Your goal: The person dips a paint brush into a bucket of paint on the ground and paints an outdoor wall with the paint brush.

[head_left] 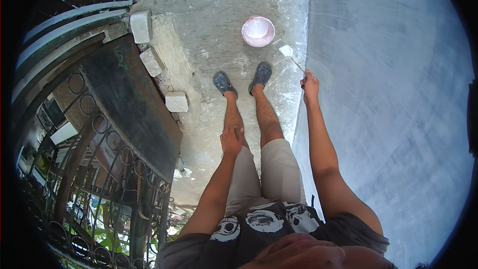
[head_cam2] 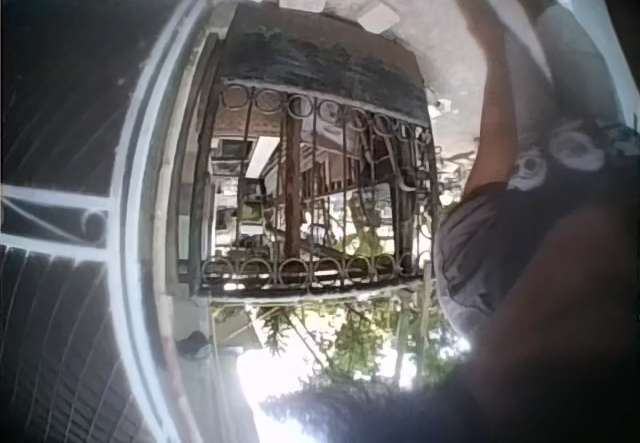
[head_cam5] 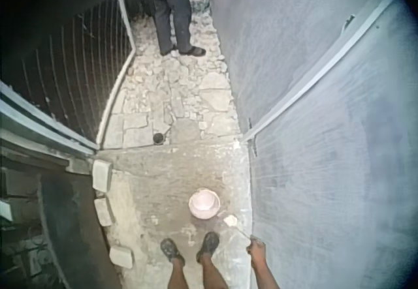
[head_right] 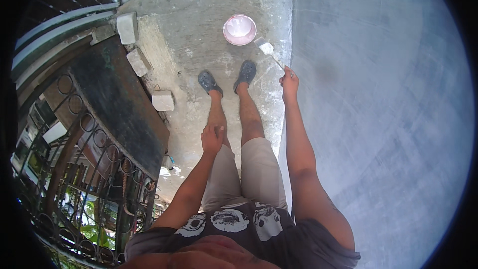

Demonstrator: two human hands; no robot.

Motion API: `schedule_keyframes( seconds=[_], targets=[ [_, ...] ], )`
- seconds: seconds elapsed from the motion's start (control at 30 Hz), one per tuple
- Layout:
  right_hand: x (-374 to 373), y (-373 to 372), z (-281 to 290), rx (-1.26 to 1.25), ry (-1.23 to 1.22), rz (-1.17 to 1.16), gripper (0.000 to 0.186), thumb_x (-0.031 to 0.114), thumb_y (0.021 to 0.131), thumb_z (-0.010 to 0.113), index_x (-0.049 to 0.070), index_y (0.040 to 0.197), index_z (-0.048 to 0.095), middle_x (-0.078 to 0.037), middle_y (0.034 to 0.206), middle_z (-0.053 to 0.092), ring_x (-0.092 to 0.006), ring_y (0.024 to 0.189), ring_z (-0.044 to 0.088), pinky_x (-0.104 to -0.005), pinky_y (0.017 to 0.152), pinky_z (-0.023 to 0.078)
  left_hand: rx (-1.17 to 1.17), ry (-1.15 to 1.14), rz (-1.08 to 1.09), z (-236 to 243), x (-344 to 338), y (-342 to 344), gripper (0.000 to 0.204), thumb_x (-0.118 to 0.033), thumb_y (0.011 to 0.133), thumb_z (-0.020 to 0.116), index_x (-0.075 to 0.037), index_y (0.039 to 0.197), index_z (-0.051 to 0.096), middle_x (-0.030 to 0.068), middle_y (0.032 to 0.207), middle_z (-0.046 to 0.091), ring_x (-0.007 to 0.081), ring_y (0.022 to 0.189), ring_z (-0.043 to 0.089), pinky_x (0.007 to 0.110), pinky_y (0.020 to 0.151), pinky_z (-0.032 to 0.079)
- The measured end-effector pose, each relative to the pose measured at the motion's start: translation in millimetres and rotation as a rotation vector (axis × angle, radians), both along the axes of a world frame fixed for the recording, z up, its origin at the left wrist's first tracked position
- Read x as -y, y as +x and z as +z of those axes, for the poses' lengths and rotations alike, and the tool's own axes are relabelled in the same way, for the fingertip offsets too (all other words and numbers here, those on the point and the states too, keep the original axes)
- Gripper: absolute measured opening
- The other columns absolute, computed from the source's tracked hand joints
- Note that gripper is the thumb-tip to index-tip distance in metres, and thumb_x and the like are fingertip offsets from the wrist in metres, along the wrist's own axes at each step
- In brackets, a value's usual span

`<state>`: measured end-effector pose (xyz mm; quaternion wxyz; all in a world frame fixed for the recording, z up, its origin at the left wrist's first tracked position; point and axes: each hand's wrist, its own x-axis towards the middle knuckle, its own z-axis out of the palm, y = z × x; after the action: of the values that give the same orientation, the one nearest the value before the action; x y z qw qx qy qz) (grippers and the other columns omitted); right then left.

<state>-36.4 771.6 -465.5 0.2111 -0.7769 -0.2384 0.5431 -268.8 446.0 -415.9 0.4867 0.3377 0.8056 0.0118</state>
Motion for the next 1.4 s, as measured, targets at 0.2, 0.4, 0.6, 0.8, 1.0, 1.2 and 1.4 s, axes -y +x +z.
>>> schedule_keyframes(
  seconds=[0.2, 0.4, 0.6, 0.8, 1.0, 1.2, 1.4],
  targets=[
    [32, 21, 196, -0.362, 0.115, -0.152, 0.023, 0.028, 0.106, 0.058, 0.009, 0.093, 0.058, 0.004, 0.065, 0.040, -0.0132, 0.067, 0.049, -0.0276, 0.061, 0.037, -0.019, 0.186, -0.153, 40, -11, -51, 0.045, -0.045, 0.102, 0.055, -0.003, 0.117, 0.063, 0.0184, 0.123, 0.062, 0.0367, 0.117, 0.058, 0.050, 0.099, 0.044],
    [112, 44, 386, -0.605, 0.311, -0.463, 0.025, 0.031, 0.106, 0.058, 0.015, 0.089, 0.051, 0.003, 0.066, 0.044, -0.0157, 0.074, 0.054, -0.0303, 0.063, 0.042, -0.076, 0.341, -0.197, 91, -16, -142, 0.044, -0.044, 0.103, 0.054, -0.004, 0.118, 0.064, 0.0192, 0.124, 0.062, 0.0393, 0.116, 0.060, 0.052, 0.097, 0.048],
    [159, 95, 450, -0.460, 0.686, -0.596, 0.027, 0.035, 0.105, 0.062, 0.014, 0.089, 0.055, 0.005, 0.066, 0.044, -0.0112, 0.070, 0.051, -0.0286, 0.064, 0.041, -0.120, 0.356, -0.215, 153, -45, -185, 0.046, -0.045, 0.103, 0.055, -0.002, 0.118, 0.065, 0.0224, 0.123, 0.062, 0.0423, 0.114, 0.061, 0.050, 0.099, 0.048],
    [228, 151, 476, -0.098, 0.696, -0.131, 0.042, 0.036, 0.102, 0.067, 0.005, 0.130, 0.063, 0.002, 0.075, 0.063, -0.0090, 0.067, 0.056, -0.0276, 0.064, 0.041, -0.094, 0.568, -0.224, 168, -48, -176, 0.046, -0.041, 0.103, 0.057, 0.003, 0.113, 0.065, 0.0288, 0.114, 0.062, 0.0437, 0.107, 0.061, 0.050, 0.096, 0.048],
    [405, 154, 450, -0.112, 0.530, -0.277, 0.041, 0.037, 0.097, 0.073, 0.006, 0.122, 0.064, -0.003, 0.088, 0.074, -0.0116, 0.084, 0.070, -0.0263, 0.069, 0.048, 0.003, 0.622, -0.293, 158, 18, -151, 0.048, -0.041, 0.103, 0.058, 0.006, 0.112, 0.064, 0.0301, 0.113, 0.063, 0.0443, 0.109, 0.060, 0.050, 0.097, 0.047],
    [626, 171, 431, 0.071, 0.574, -0.415, 0.024, 0.030, 0.099, 0.071, 0.009, 0.110, 0.066, -0.001, 0.082, 0.070, -0.0116, 0.075, 0.066, -0.0262, 0.064, 0.047, 0.137, 0.782, -0.376, 140, 73, -54, 0.048, -0.039, 0.105, 0.056, 0.008, 0.113, 0.063, 0.0305, 0.112, 0.063, 0.0448, 0.107, 0.060, 0.050, 0.096, 0.047],
    [807, 199, 419, 0.565, 0.541, -0.606, 0.016, 0.023, 0.100, 0.067, 0.007, 0.102, 0.066, -0.004, 0.072, 0.063, -0.0115, 0.061, 0.057, -0.0300, 0.057, 0.046, 0.251, 0.917, -0.506, 215, 111, 44, 0.051, -0.040, 0.104, 0.058, 0.006, 0.126, 0.057, 0.0316, 0.136, 0.053, 0.0451, 0.125, 0.053, 0.049, 0.108, 0.041]
  ],
)
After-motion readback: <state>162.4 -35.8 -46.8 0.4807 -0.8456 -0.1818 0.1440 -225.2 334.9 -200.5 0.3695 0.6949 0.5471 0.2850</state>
